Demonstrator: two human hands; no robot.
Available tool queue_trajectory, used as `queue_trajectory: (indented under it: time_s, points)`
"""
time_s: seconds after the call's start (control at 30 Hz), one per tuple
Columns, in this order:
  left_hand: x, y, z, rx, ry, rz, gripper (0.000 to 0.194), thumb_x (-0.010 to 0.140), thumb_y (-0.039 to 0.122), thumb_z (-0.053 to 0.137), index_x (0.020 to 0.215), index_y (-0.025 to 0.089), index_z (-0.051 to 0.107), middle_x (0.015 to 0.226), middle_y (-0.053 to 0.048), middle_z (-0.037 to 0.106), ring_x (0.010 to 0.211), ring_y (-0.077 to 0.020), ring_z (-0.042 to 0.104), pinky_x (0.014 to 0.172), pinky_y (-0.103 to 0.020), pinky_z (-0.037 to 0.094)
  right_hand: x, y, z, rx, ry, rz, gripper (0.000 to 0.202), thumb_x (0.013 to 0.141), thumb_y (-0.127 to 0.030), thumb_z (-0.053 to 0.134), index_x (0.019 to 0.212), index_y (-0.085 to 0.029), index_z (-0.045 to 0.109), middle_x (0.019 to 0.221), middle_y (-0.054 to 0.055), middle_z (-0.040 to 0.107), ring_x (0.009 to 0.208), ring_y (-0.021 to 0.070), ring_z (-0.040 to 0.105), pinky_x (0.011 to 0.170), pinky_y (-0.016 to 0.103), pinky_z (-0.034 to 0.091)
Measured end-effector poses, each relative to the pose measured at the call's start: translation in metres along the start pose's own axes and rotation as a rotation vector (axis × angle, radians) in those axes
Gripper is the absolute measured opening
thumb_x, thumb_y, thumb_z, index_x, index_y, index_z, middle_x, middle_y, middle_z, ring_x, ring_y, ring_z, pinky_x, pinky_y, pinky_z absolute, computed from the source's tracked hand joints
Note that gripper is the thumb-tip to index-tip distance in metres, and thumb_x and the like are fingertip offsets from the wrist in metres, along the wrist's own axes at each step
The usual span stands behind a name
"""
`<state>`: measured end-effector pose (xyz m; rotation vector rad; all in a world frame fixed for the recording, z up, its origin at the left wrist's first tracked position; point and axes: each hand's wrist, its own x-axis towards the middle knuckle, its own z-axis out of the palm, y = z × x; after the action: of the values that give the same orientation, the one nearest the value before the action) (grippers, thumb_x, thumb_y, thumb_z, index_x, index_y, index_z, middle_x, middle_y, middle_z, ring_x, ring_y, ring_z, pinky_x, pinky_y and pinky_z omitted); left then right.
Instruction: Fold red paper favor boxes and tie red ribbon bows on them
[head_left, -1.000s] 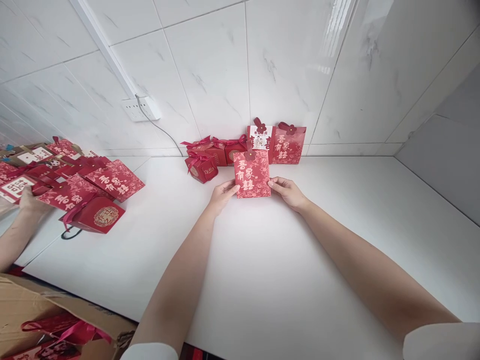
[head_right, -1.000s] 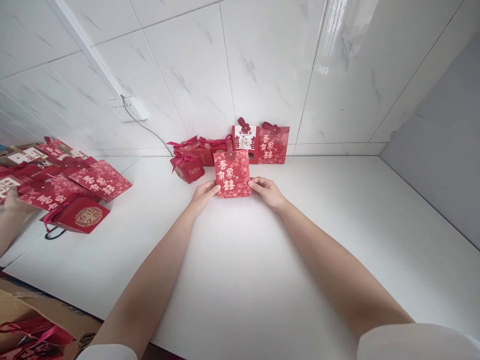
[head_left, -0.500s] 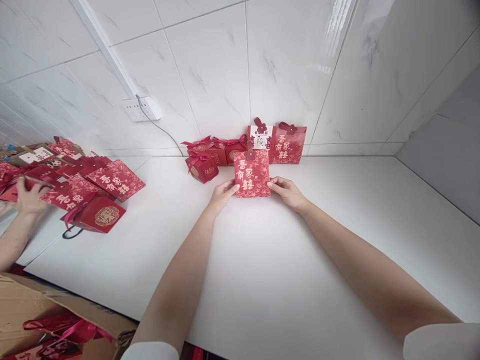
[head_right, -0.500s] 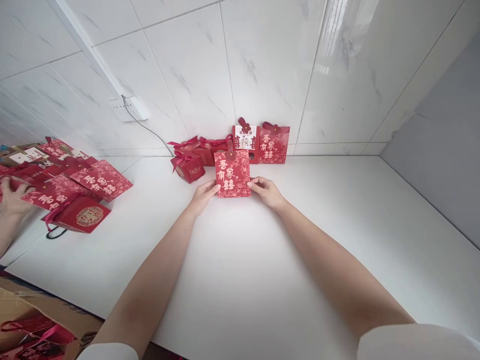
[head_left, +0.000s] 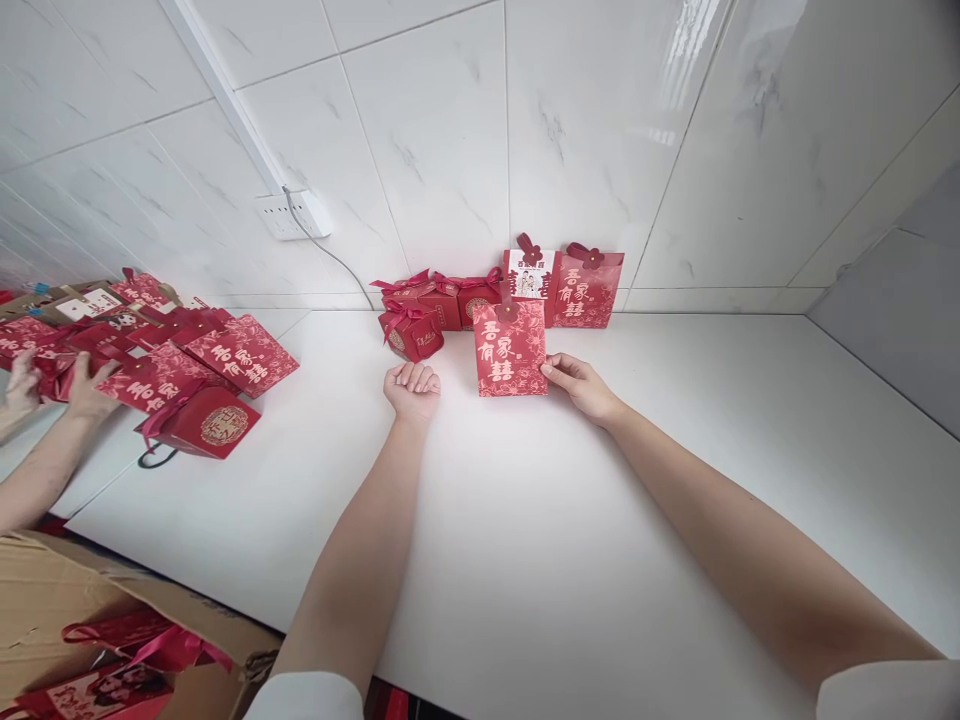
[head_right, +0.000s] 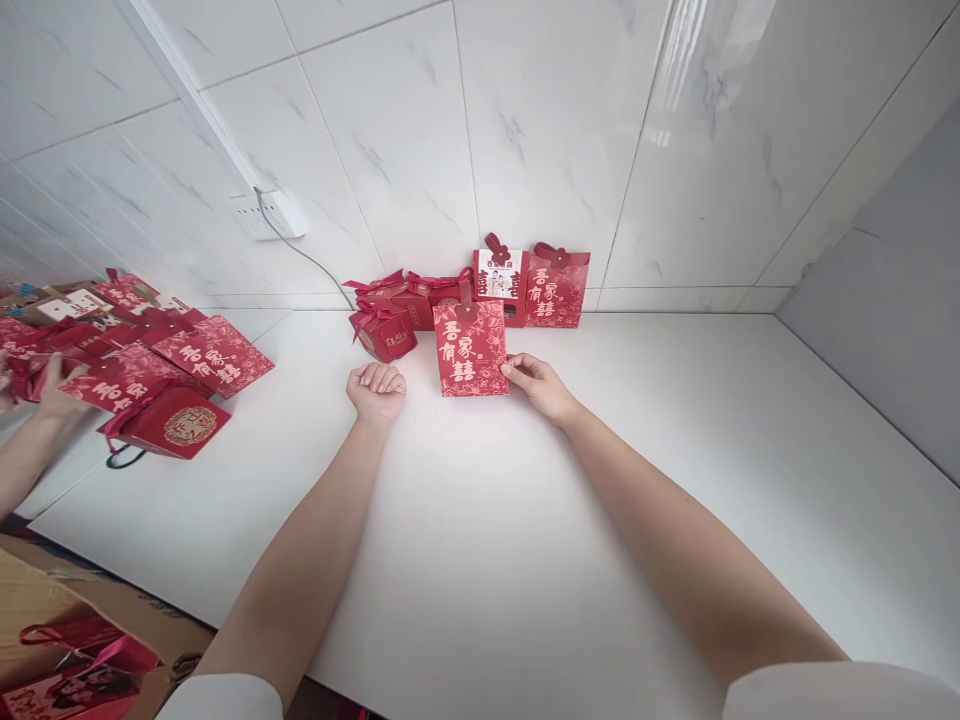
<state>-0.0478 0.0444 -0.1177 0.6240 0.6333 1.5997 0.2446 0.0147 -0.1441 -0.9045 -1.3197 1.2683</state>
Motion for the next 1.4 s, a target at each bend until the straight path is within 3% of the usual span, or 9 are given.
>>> queue_trajectory:
  time_s: [0.77,0.97,1.07,1.13,1.2,1.27,1.3,1.33,1.4]
  points:
    - [-0.008,-0.009,0.013,0.050,-0.121,-0.171,0.044,0.081,0.028,0.048,0.044,0.020,0.027,0.041,0.004,0.016,0.035,-0.0071,0.024,0.038,-0.022,0.022,0.001,0.007,-0.003,-0.018,-0.011,-0.019,0.034,0.076,-0.055,0.070,0.082,-0.023,0.063,0.098,0.002,0.068,0.093,0.0196,0.060,0.094,0.036,0.043]
    - [-0.007,-0.010,0.012,0.204,-0.109,-0.122,0.042,0.080,0.031,0.048,0.045,0.021,0.025,0.042,0.005,0.017,0.036,-0.0077,0.025,0.039,-0.023,0.023,0.000,0.006,-0.002,-0.016,-0.018,-0.014,0.034,0.077,-0.056,0.070,0.082,-0.023,0.063,0.098,0.003,0.068,0.092,0.0191,0.060,0.094,0.036,0.044]
    - [-0.004,-0.016,0.012,0.326,-0.069,-0.051,0.036,0.080,0.032,0.051,0.050,0.022,0.034,0.042,0.006,0.019,0.036,-0.0083,0.027,0.041,-0.023,0.027,-0.001,0.005,-0.002,-0.021,-0.018,-0.012,0.034,0.077,-0.056,0.070,0.082,-0.023,0.063,0.098,0.003,0.068,0.092,0.0192,0.060,0.094,0.036,0.044]
    - [-0.003,-0.022,0.014,0.426,-0.022,0.025,0.024,0.077,0.026,0.057,0.058,0.021,0.044,0.043,0.006,0.029,0.040,-0.0092,0.036,0.047,-0.023,0.036,-0.001,0.004,-0.002,-0.028,-0.016,-0.009,0.035,0.076,-0.057,0.070,0.082,-0.023,0.063,0.098,0.003,0.069,0.093,0.0198,0.060,0.094,0.036,0.043]
    - [-0.004,-0.027,0.018,0.508,0.028,0.108,0.008,0.073,0.016,0.061,0.073,0.022,0.055,0.055,0.003,0.051,0.058,-0.0128,0.056,0.064,-0.025,0.046,-0.002,0.003,-0.002,-0.036,-0.016,-0.007,0.035,0.076,-0.057,0.070,0.081,-0.023,0.063,0.098,0.003,0.069,0.093,0.0203,0.060,0.094,0.037,0.043]
    - [-0.009,-0.029,0.026,0.662,0.044,0.228,0.037,0.071,0.007,0.058,0.102,0.026,0.062,0.101,-0.003,0.069,0.105,-0.0196,0.062,0.093,-0.033,0.046,-0.002,0.004,-0.002,-0.043,-0.015,-0.007,0.036,0.076,-0.058,0.070,0.081,-0.023,0.063,0.096,0.003,0.069,0.093,0.0205,0.060,0.094,0.037,0.043]
    - [-0.013,-0.028,0.030,0.818,0.039,0.313,0.055,0.071,0.004,0.055,0.119,0.029,0.059,0.129,-0.004,0.061,0.128,-0.0224,0.049,0.107,-0.037,0.037,-0.002,0.004,-0.002,-0.046,-0.013,-0.008,0.036,0.076,-0.058,0.070,0.081,-0.023,0.063,0.095,0.003,0.068,0.093,0.0205,0.060,0.093,0.037,0.043]
    - [-0.018,-0.028,0.035,1.023,0.029,0.408,0.069,0.071,0.001,0.052,0.133,0.031,0.051,0.149,-0.002,0.043,0.143,-0.0240,0.030,0.116,-0.042,0.024,-0.002,0.004,-0.002,-0.049,-0.012,-0.009,0.036,0.076,-0.058,0.070,0.081,-0.023,0.063,0.094,0.003,0.068,0.092,0.0205,0.059,0.093,0.037,0.043]
    - [-0.027,-0.026,0.044,1.476,0.002,0.574,0.083,0.073,-0.002,0.045,0.148,0.033,0.035,0.163,0.004,0.013,0.152,-0.0246,0.001,0.121,-0.050,0.000,-0.001,0.005,-0.001,-0.051,-0.009,-0.010,0.035,0.076,-0.058,0.070,0.081,-0.023,0.063,0.093,0.003,0.067,0.091,0.0203,0.059,0.093,0.036,0.043]
